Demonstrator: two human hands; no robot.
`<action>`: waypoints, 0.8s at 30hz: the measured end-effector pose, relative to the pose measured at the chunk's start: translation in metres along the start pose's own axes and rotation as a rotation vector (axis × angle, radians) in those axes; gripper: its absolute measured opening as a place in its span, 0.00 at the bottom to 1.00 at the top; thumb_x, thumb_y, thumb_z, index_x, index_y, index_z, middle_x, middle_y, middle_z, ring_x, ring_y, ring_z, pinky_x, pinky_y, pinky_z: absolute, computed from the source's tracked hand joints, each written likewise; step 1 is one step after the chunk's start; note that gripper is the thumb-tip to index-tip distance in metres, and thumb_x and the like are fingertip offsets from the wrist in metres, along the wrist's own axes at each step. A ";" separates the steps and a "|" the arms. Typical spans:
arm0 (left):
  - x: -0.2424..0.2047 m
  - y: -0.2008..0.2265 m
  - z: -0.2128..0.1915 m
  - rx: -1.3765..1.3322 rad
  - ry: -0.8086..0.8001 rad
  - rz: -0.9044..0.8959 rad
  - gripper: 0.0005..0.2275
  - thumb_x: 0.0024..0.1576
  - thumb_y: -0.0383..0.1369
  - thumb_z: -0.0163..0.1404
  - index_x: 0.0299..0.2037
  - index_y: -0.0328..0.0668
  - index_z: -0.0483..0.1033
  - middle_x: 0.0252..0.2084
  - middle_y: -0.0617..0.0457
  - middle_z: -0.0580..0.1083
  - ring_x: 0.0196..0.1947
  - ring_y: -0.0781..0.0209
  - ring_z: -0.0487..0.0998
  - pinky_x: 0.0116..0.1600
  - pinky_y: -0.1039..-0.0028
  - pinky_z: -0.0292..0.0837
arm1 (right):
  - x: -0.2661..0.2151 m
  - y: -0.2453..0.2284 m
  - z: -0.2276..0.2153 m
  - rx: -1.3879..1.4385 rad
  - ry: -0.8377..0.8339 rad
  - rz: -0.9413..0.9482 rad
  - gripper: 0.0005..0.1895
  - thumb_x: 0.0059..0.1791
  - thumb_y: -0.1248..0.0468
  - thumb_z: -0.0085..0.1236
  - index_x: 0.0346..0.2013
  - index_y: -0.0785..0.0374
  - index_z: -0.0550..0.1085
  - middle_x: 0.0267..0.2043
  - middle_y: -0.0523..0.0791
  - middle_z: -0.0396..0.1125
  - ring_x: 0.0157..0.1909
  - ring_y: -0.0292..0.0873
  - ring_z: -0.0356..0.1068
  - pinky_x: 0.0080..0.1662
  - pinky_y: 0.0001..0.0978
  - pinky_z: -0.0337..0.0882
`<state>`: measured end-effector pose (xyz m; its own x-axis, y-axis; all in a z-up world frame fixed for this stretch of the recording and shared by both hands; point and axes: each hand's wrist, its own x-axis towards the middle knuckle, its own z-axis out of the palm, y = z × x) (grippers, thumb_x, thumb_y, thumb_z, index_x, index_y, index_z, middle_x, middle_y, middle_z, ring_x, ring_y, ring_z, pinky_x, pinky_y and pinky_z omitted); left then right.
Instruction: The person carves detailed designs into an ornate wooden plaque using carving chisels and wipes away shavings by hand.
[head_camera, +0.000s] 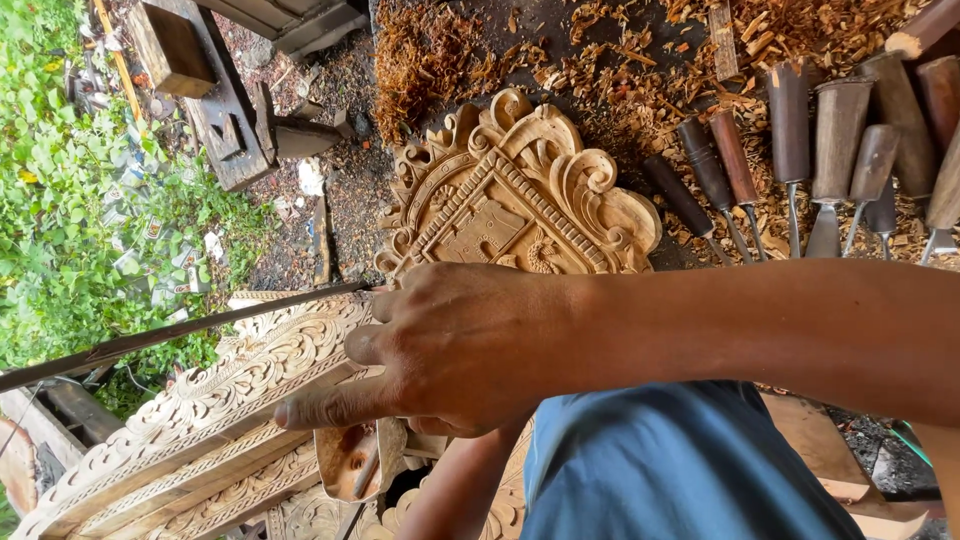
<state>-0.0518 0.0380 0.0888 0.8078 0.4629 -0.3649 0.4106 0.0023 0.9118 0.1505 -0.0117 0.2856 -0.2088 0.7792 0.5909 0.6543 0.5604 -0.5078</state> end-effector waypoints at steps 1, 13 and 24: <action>0.001 0.000 0.002 0.000 0.006 0.000 0.14 0.60 0.31 0.52 0.51 0.40 0.63 0.43 0.44 0.78 0.42 0.60 0.81 0.47 0.70 0.79 | -0.004 0.002 0.002 0.013 -0.004 0.005 0.36 0.57 0.60 0.53 0.76 0.42 0.48 0.30 0.45 0.66 0.20 0.37 0.61 0.21 0.34 0.64; 0.055 0.007 0.013 0.065 0.026 0.059 0.14 0.60 0.31 0.53 0.51 0.40 0.62 0.42 0.45 0.78 0.41 0.60 0.81 0.46 0.71 0.80 | -0.042 0.022 -0.020 -0.136 0.131 0.024 0.53 0.49 0.70 0.50 0.80 0.42 0.33 0.28 0.40 0.56 0.30 0.40 0.58 0.32 0.32 0.66; 0.022 0.011 -0.003 -0.024 -0.195 -0.020 0.14 0.60 0.32 0.53 0.50 0.40 0.61 0.41 0.45 0.78 0.40 0.61 0.82 0.45 0.72 0.80 | -0.021 -0.008 -0.007 -0.028 -0.208 0.095 0.41 0.49 0.61 0.55 0.75 0.44 0.51 0.27 0.39 0.57 0.29 0.39 0.60 0.29 0.33 0.66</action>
<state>-0.0303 0.0511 0.0915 0.8672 0.2824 -0.4102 0.4188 0.0321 0.9075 0.1554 -0.0346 0.2816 -0.2887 0.8709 0.3977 0.6978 0.4758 -0.5354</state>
